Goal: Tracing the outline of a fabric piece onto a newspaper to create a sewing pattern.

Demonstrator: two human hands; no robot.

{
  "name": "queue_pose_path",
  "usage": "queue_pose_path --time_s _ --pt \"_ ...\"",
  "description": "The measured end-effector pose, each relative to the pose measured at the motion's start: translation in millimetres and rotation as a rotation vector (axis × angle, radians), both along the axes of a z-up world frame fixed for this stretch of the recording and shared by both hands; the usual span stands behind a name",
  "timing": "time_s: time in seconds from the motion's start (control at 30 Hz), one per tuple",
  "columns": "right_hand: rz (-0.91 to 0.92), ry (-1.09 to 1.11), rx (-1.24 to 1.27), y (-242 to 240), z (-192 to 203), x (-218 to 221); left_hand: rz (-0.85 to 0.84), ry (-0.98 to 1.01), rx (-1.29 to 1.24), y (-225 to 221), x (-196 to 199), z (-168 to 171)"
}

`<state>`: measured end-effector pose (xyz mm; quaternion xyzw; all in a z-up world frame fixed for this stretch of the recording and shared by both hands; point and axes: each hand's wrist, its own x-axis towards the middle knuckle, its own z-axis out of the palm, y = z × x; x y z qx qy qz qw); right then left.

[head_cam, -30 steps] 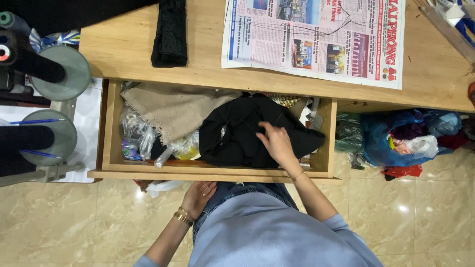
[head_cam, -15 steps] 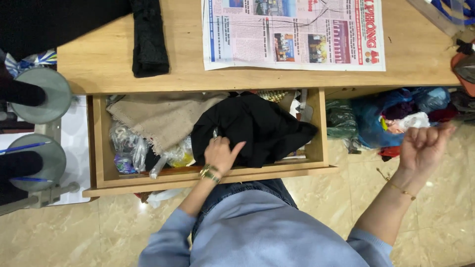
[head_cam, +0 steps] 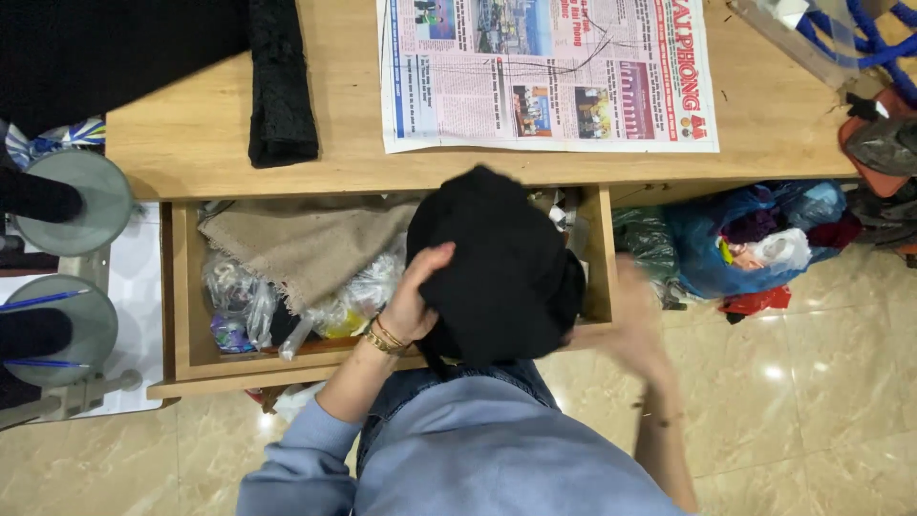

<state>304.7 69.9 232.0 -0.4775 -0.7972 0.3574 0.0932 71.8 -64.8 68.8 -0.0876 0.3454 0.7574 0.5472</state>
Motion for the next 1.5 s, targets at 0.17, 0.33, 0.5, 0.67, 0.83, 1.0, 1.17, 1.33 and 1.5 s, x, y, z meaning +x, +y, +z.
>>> queue_pose_path --time_s 0.17,0.33,0.5,0.67,0.83,1.0,1.17,1.33,1.5 --pt "0.392 0.226 -0.071 -54.8 -71.9 -39.0 -0.118 -0.132 0.16 10.7 -44.1 60.0" --pt "0.315 0.465 0.116 -41.1 -78.3 -106.9 -0.055 0.116 0.151 44.9 -93.8 76.7" --pt "0.185 0.517 0.008 61.8 -61.8 -168.6 0.01 0.369 0.138 79.5 -146.1 97.4" --pt "0.051 0.45 0.229 156.7 78.8 -211.8 0.094 0.581 0.115 114.5 -180.2 136.4" --pt "0.15 0.406 0.346 248.3 81.4 -204.2 0.177 0.789 0.09 197.2 -230.6 133.9" --pt "0.234 0.356 0.45 361.0 65.0 -182.6 0.242 0.993 0.055 289.5 -272.4 124.5" --pt "0.334 0.286 0.553 470.7 50.1 -166.1 0.314 1.177 0.017 362.2 -283.1 133.3" --pt "0.428 0.246 0.639 561.5 0.8 -143.4 0.361 1.351 -0.031 470.6 -333.1 -15.2" --pt "0.331 0.249 0.409 617.0 -150.0 -120.0 0.309 0.743 -0.415 457.2 -290.9 -171.9"
